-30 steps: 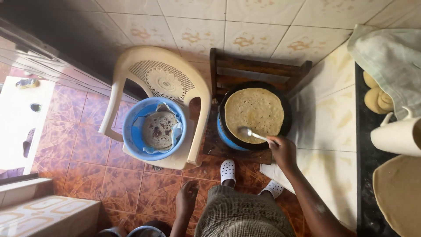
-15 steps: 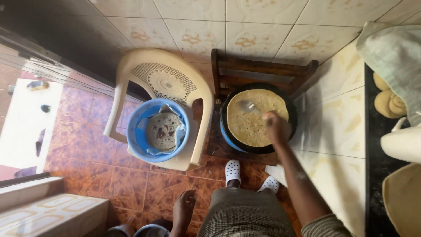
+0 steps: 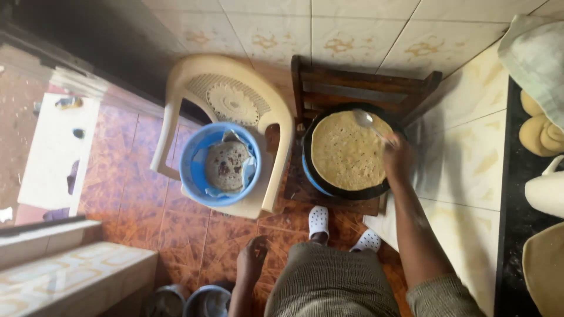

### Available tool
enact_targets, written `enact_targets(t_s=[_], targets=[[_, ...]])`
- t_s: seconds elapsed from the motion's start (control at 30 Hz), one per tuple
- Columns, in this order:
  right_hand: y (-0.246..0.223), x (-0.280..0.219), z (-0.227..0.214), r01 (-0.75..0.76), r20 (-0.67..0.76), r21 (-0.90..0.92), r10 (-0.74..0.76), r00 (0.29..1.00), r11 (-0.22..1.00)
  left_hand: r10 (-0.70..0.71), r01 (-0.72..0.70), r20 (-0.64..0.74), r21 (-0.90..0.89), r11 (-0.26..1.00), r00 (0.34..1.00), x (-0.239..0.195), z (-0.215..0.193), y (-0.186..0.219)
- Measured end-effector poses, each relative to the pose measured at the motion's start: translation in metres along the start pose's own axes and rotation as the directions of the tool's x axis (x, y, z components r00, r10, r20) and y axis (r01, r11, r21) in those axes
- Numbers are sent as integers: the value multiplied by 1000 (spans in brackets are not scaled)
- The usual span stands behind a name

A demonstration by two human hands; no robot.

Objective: Rolling out dough balls into flat circles and cooking them on a heated pan, applying oil with a spoon.

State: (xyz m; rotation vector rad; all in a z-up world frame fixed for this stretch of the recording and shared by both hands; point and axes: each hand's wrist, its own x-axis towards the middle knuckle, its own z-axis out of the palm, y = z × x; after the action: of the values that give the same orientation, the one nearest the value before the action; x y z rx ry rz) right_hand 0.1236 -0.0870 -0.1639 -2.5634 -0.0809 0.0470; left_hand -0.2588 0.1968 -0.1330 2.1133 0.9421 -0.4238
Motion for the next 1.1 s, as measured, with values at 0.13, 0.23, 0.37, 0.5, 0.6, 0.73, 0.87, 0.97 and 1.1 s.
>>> enact_targets(t_s=[0.13, 0.23, 0.37, 0.5, 0.6, 0.73, 0.87, 0.97, 1.1], targets=[[4, -68, -34, -284, 72, 137, 277, 958, 949, 1, -2, -31, -40, 999, 1000, 9, 8, -3], [-44, -114, -110, -271, 158, 299, 232, 960, 915, -17, 16, 18, 41, 999, 1000, 26, 28, -22], [-52, -155, -244, -74, 29, 516, 69, 997, 853, 85, -90, 102, 51, 995, 991, 65, 43, -15], [-2, -177, -376, -61, -356, 412, 222, 908, 909, 300, -310, 107, 85, 947, 948, 108, 48, 33], [24, -171, -422, -51, -422, 48, 67, 904, 998, 286, -303, 160, 94, 948, 945, 108, 34, 70], [45, -126, -413, -10, -256, -714, -248, 934, 700, 350, -369, 189, 73, 927, 917, 115, 32, 93], [41, -119, -399, -29, -236, -755, -230, 944, 656, 320, -354, 249, 103, 930, 914, 116, 36, 88], [102, -105, -415, -42, -197, -689, -131, 972, 723, 303, -343, 223, 165, 925, 926, 130, 78, 53], [203, -124, -341, 138, -142, 367, -91, 986, 920, 702, -608, 192, 681, 408, 686, 146, 126, -61]])
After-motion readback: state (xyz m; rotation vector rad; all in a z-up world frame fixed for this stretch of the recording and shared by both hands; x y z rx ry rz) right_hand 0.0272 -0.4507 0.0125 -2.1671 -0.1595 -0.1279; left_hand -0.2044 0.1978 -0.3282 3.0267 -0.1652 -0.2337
